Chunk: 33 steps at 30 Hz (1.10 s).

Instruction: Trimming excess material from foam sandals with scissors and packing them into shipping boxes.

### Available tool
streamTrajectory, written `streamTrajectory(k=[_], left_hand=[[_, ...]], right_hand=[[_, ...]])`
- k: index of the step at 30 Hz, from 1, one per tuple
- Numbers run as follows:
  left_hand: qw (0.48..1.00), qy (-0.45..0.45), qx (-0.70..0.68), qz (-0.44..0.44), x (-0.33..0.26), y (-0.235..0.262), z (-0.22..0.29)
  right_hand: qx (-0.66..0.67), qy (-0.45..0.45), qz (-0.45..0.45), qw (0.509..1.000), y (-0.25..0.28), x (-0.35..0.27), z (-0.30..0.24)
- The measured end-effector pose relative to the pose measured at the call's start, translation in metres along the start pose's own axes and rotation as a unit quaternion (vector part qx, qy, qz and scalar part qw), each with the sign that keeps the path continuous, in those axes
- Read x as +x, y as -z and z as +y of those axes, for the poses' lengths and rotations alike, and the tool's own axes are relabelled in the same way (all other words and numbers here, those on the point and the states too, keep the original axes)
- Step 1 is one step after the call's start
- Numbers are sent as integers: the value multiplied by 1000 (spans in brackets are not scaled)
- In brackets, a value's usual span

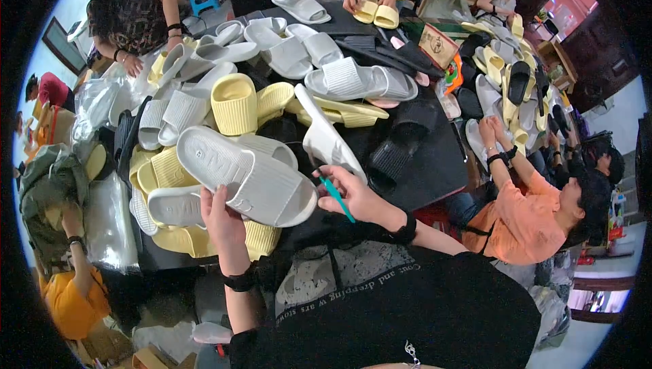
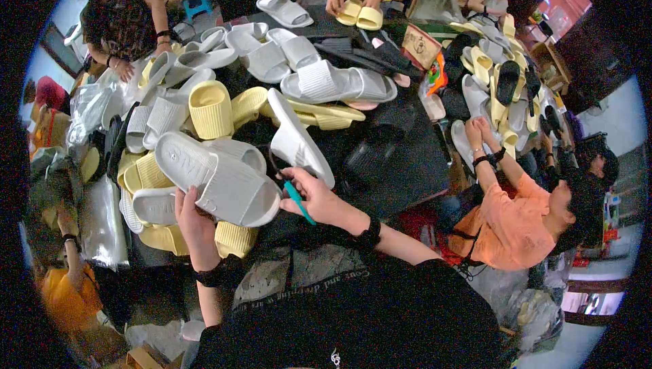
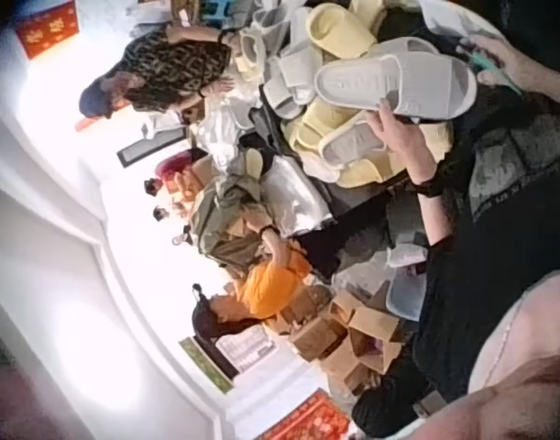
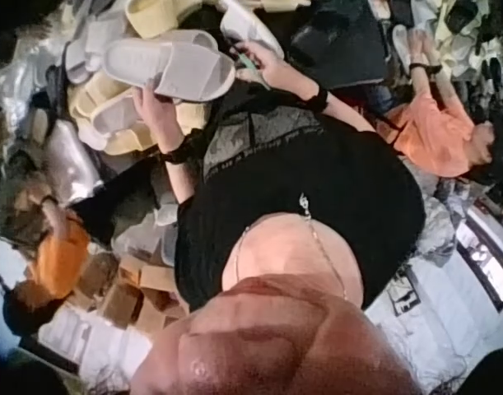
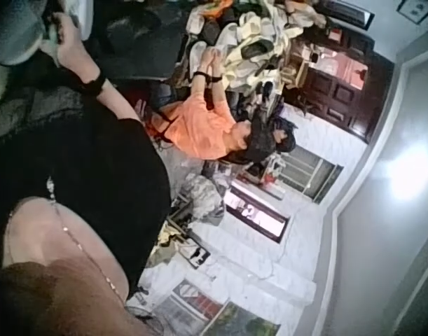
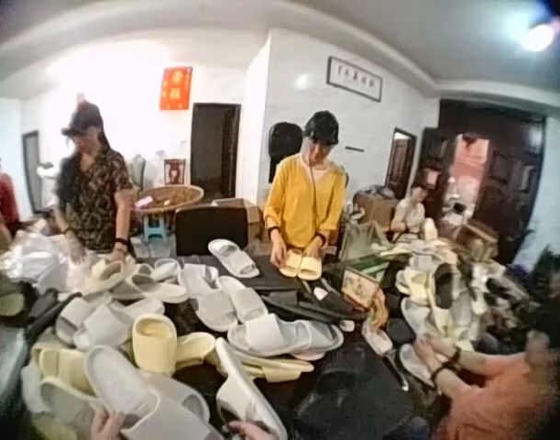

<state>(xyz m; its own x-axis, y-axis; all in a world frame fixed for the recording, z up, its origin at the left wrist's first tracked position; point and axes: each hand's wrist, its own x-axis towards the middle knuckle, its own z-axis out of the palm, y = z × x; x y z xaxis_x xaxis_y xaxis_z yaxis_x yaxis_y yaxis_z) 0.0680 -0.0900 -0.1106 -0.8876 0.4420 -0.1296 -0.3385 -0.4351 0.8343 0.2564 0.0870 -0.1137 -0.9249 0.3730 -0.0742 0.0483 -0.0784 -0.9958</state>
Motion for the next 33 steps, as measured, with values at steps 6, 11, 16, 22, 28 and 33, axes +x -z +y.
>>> streamTrajectory(k=[6, 11, 16, 22, 28, 33], left_hand=[[999, 7, 35, 5, -5, 6, -15], [998, -5, 63, 14, -1, 0, -22], [995, -12, 95, 9, -1, -5, -18], [996, -24, 87, -22, -6, -10, -17], [996, -28, 82, -26, -5, -4, -18], [996, -30, 84, -10, -8, -9, -17]], right_hand=[[100, -74, 50, 991, 24, -12, 6], [94, -149, 7, 984, 36, -21, 7], [78, -174, -68, 979, 34, -12, 6], [61, -221, -146, 962, 46, 15, 19], [133, -247, -184, 942, 49, 20, 22], [181, -241, -214, 929, 48, 16, 14]])
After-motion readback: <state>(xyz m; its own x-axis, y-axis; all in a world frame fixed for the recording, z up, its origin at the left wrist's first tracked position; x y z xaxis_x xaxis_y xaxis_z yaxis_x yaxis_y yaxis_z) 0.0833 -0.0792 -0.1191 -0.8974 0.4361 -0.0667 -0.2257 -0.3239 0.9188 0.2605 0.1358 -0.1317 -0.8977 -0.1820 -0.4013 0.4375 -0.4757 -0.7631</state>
